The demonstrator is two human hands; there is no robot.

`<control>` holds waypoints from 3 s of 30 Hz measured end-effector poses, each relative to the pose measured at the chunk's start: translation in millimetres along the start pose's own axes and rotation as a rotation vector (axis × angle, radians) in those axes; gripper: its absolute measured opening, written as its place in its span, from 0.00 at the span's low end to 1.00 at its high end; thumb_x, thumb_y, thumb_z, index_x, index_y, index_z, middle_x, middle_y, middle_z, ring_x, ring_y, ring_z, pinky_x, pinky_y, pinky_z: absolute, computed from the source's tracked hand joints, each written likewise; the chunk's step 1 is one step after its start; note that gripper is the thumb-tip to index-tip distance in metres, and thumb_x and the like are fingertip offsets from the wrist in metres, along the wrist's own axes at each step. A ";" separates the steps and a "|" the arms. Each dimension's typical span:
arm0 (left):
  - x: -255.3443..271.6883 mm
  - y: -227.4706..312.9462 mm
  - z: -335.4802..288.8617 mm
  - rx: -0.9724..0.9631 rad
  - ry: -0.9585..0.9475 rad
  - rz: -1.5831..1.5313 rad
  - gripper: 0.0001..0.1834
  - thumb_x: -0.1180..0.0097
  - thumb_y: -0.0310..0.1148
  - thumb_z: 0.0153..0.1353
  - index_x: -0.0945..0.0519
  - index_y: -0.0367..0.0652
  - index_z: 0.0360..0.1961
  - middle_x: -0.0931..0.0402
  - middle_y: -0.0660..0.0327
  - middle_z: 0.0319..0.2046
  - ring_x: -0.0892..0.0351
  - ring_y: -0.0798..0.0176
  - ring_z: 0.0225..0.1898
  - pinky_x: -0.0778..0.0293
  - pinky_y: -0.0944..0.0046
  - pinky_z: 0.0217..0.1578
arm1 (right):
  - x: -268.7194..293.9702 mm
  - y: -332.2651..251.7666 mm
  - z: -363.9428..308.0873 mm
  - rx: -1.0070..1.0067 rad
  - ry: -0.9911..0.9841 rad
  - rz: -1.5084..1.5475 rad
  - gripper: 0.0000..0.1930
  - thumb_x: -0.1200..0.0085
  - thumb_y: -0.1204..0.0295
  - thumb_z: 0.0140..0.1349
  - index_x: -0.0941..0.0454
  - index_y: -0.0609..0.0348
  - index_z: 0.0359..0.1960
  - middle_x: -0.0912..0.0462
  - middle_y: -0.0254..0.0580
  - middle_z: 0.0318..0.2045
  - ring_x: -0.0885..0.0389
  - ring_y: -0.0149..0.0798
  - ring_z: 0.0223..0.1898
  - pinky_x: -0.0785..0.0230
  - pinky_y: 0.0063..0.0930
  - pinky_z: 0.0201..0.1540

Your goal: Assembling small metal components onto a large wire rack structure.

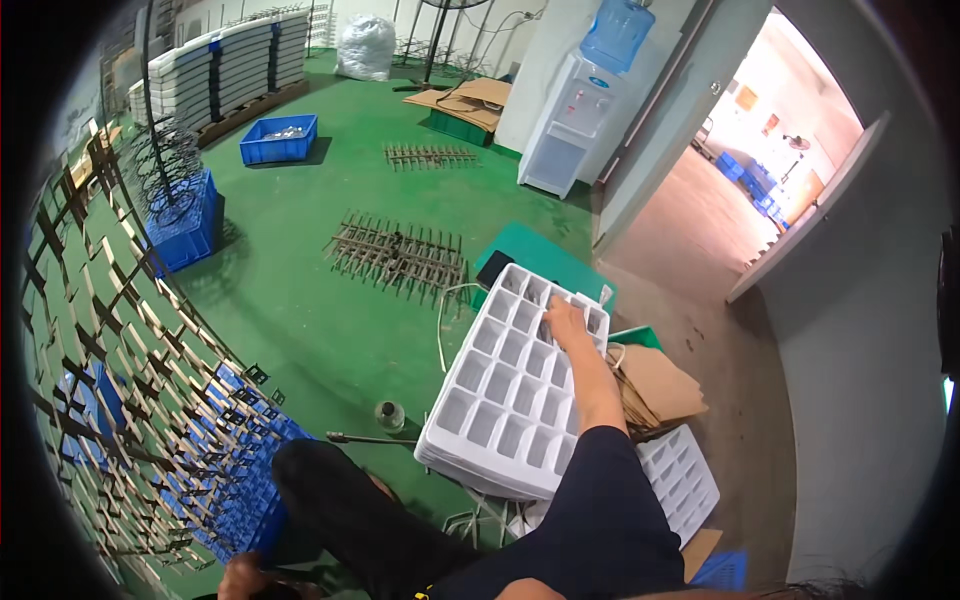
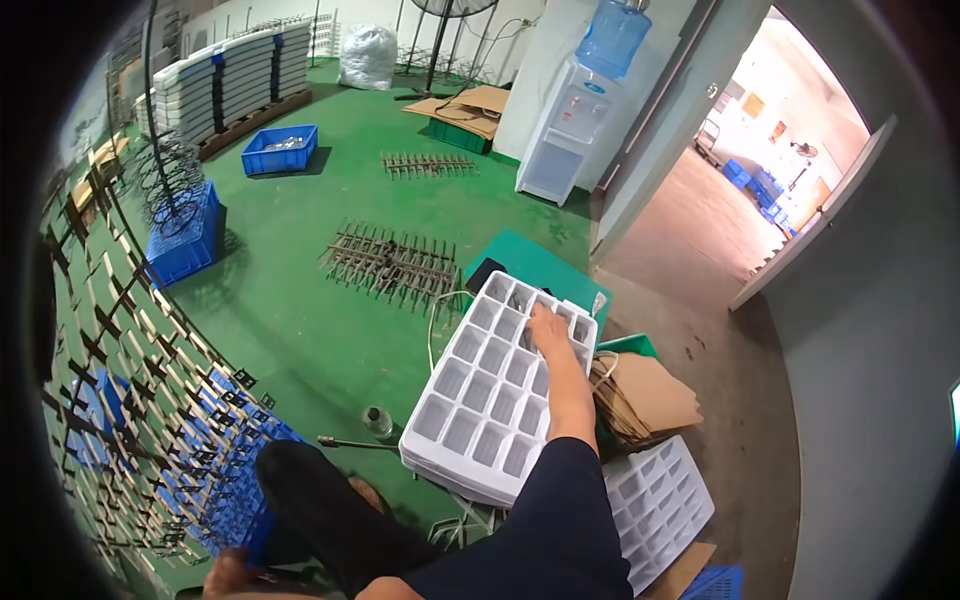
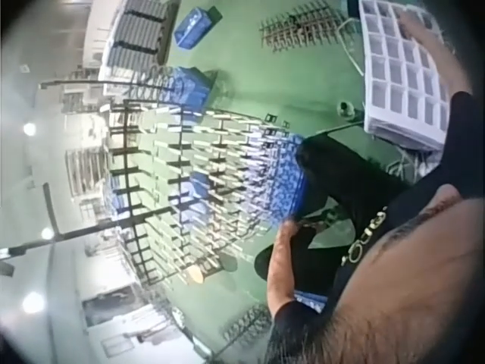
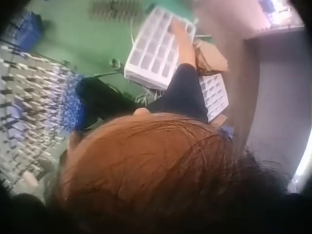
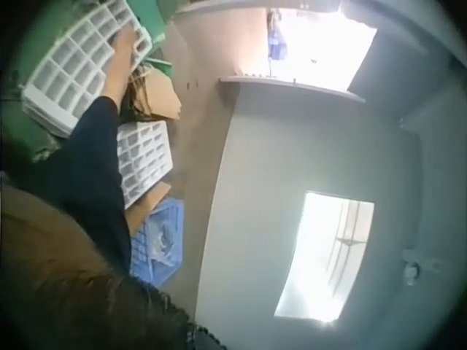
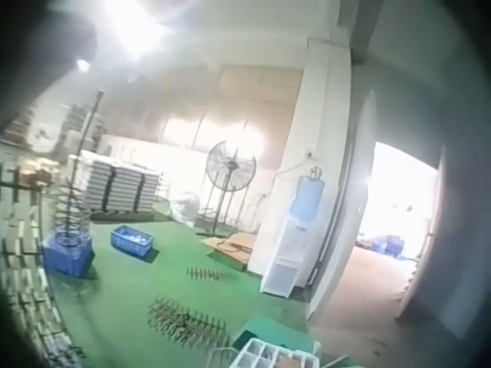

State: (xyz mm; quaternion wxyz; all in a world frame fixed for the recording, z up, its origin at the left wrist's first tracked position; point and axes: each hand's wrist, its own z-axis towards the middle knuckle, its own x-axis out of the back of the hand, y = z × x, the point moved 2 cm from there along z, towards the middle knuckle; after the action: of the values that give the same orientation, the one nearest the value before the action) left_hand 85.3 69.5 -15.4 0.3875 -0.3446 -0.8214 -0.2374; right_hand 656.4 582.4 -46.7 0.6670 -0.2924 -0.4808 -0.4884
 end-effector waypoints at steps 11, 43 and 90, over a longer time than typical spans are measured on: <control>-47.6 -55.2 51.3 -0.164 -0.176 0.059 0.31 0.38 0.54 0.38 0.22 0.43 0.40 0.25 0.49 0.40 0.26 0.48 0.44 0.30 0.55 0.45 | 0.9 -4.3 9.1 0.498 -0.134 -0.077 0.06 0.52 0.74 0.44 0.25 0.53 0.25 0.27 0.43 0.30 0.25 0.47 0.32 0.32 0.39 0.31; 35.4 20.3 28.7 -0.502 0.021 -0.472 0.31 0.44 0.49 0.52 0.30 0.38 0.51 0.25 0.53 0.44 0.27 0.54 0.47 0.32 0.61 0.48 | 131.2 -164.0 46.3 0.289 -0.044 0.604 0.06 0.45 0.73 0.37 0.26 0.62 0.19 0.25 0.45 0.19 0.27 0.41 0.21 0.35 0.28 0.26; 178.7 167.9 125.8 -0.156 -0.119 -1.676 0.31 0.45 0.66 0.43 0.32 0.47 0.18 0.30 0.66 0.13 0.32 0.72 0.12 0.33 0.71 0.13 | 198.2 -476.7 128.8 1.071 0.186 0.564 0.02 0.49 0.71 0.51 0.24 0.51 0.24 0.26 0.32 0.27 0.28 0.39 0.34 0.36 0.34 0.35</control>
State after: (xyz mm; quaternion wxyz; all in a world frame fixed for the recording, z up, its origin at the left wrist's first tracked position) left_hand 69.2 329.6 74.4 0.0144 0.3411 -0.8058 -0.4839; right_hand 178.0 451.9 146.4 0.8640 0.0110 -0.5033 -0.0070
